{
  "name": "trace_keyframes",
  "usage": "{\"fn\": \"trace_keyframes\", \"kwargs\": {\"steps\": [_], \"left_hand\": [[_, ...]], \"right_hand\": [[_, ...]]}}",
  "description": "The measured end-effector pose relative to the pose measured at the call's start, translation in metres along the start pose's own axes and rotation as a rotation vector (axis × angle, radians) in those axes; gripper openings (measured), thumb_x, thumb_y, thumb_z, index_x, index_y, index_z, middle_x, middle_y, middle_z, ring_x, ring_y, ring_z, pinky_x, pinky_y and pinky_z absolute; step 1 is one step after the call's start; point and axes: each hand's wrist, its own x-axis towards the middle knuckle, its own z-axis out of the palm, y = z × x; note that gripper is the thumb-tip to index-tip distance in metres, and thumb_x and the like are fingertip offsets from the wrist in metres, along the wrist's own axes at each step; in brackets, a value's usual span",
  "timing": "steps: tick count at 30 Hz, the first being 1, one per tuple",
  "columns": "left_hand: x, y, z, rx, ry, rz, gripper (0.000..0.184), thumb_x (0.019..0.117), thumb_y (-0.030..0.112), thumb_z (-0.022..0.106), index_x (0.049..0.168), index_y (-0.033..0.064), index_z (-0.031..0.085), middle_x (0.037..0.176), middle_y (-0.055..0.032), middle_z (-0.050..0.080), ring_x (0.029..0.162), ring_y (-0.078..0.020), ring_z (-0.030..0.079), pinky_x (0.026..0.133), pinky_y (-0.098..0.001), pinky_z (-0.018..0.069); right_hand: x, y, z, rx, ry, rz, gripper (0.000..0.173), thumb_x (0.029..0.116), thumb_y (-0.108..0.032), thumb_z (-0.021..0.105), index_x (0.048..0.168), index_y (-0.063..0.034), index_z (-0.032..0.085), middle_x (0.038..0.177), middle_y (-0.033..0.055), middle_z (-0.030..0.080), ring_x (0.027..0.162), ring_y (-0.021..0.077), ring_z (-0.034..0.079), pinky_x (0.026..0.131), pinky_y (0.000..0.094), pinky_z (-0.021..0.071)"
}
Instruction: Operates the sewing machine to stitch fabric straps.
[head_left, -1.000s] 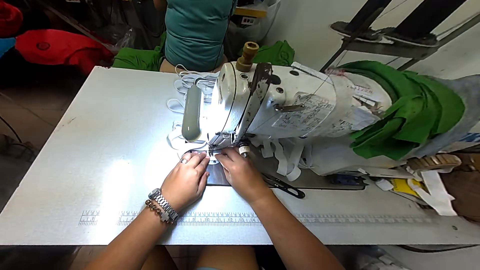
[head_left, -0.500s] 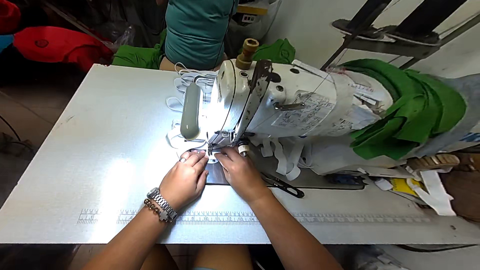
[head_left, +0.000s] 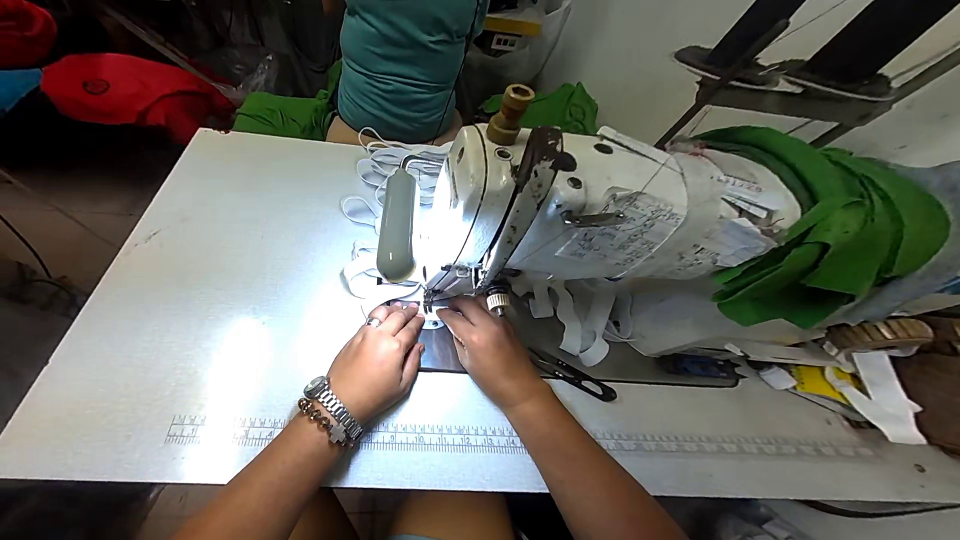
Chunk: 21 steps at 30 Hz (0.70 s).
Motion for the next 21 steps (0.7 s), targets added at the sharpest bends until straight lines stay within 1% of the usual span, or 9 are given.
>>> {"fn": "trace_keyframes", "kwargs": {"steps": [5, 11, 15, 21], "left_hand": [[0.0001, -0.0005, -0.0003, -0.003, -0.006, 0.011, 0.042, 0.1035, 0.023, 0.046, 0.133, 0.0011, 0.067, 0.143, -0.0142, 0.062, 0.136, -0.0314, 0.055, 0.113, -0.0445, 0.0437], [-0.0002, 0.0009, -0.0006, -0.006, -0.011, 0.005, 0.042, 0.1044, 0.023, 0.045, 0.133, 0.0016, 0.066, 0.144, -0.0137, 0.061, 0.138, -0.0307, 0.055, 0.115, -0.0437, 0.0414], [-0.0005, 0.0001, -0.0004, -0.012, 0.008, 0.017, 0.041, 0.1035, 0.022, 0.047, 0.132, 0.0011, 0.067, 0.142, -0.0151, 0.062, 0.136, -0.0323, 0.056, 0.113, -0.0450, 0.0434], [-0.0010, 0.0002, 0.0001, -0.007, 0.010, 0.012, 0.041, 0.1037, 0.022, 0.046, 0.132, 0.0016, 0.067, 0.142, -0.0144, 0.062, 0.136, -0.0315, 0.056, 0.113, -0.0440, 0.0437]], "right_hand": [[0.0002, 0.0000, 0.0000, -0.003, 0.015, -0.013, 0.021, 0.0876, 0.009, 0.067, 0.106, 0.0014, 0.076, 0.107, 0.0191, 0.072, 0.098, 0.0342, 0.071, 0.085, 0.0419, 0.0593], [0.0001, -0.0005, -0.0005, -0.006, 0.017, -0.016, 0.023, 0.0870, 0.009, 0.067, 0.106, 0.0015, 0.076, 0.106, 0.0196, 0.072, 0.097, 0.0355, 0.070, 0.085, 0.0421, 0.0588], [-0.0018, -0.0010, -0.0011, -0.008, 0.011, 0.002, 0.023, 0.0879, 0.007, 0.067, 0.108, -0.0008, 0.077, 0.105, 0.0187, 0.072, 0.096, 0.0349, 0.070, 0.082, 0.0441, 0.0589], [-0.0032, 0.0008, 0.0012, -0.010, 0.002, -0.009, 0.024, 0.0879, 0.006, 0.067, 0.109, 0.0000, 0.076, 0.106, 0.0193, 0.071, 0.095, 0.0347, 0.069, 0.081, 0.0420, 0.0592]]}}
